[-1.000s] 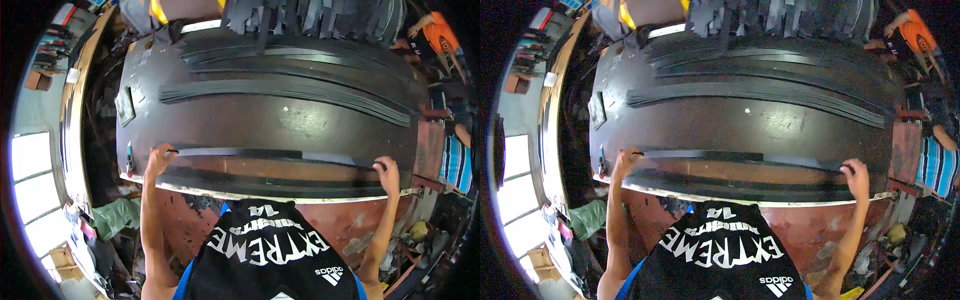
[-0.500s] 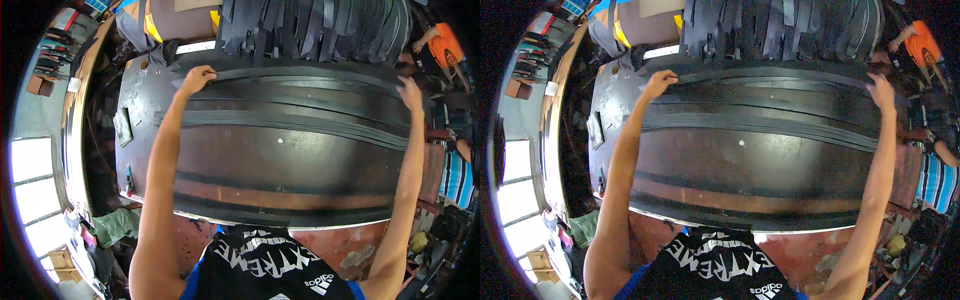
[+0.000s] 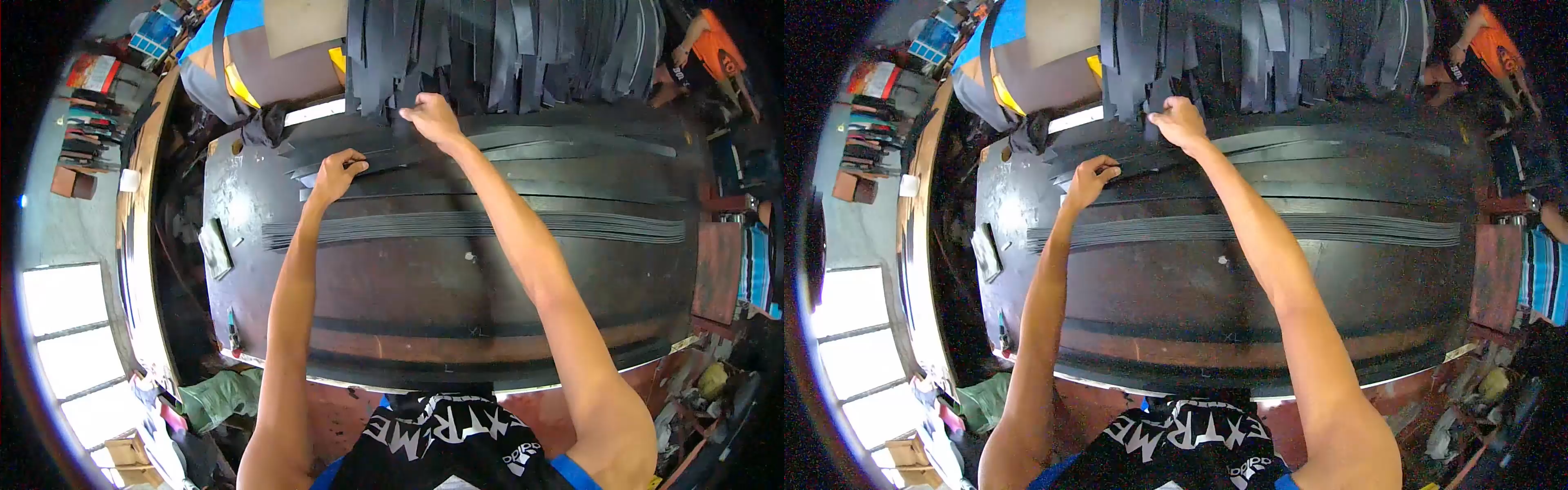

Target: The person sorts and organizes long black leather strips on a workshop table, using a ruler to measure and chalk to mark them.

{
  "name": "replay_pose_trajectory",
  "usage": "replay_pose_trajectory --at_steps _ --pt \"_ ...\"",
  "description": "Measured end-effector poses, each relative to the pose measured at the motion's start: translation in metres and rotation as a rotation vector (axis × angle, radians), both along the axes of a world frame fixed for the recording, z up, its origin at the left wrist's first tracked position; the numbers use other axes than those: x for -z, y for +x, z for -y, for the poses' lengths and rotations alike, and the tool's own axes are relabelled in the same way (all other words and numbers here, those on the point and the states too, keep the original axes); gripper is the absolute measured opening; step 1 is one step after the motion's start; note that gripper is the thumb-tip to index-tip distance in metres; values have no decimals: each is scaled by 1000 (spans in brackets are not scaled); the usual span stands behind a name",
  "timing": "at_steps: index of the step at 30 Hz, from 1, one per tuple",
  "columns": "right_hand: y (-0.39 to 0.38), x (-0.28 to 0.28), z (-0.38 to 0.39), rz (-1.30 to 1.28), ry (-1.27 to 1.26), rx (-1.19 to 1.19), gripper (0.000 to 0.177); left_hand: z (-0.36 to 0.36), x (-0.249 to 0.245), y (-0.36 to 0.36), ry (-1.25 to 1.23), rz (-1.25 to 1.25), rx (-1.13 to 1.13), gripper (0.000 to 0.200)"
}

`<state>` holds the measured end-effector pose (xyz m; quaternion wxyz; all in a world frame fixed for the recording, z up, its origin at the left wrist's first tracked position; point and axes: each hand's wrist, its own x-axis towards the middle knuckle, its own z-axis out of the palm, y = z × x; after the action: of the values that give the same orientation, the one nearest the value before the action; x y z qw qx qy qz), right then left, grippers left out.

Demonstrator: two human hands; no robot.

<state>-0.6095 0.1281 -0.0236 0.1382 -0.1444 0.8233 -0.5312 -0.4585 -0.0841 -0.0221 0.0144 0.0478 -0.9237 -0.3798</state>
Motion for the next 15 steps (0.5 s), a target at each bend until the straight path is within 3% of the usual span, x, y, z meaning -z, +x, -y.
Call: replay_pose_trajectory --at_steps 1,3,4,7,11,13,15 --pt "5 -8 6 0 7 -4 31 1 -2 1 7 0 -4 24" --pt "17 -22 13 252 -507 -57 24 0 -4 1 32 40 17 25" --pt "25 -38 13 247 -557 -43 20 0 -1 1 41 41 31 25" --pt "33 -76 14 575 -820 53 20 8 11 0 -70 145 -17 24" --pt "47 -80 4 532 -725 -37 16 23 16 -18 -75 -156 5 19" --pt "53 -64 -7 474 -681 -33 16 30 14 -30 102 -45 -26 18" --pt "61 -47 -29 472 -665 -20 21 34 9 -36 -43 -93 -18 20"
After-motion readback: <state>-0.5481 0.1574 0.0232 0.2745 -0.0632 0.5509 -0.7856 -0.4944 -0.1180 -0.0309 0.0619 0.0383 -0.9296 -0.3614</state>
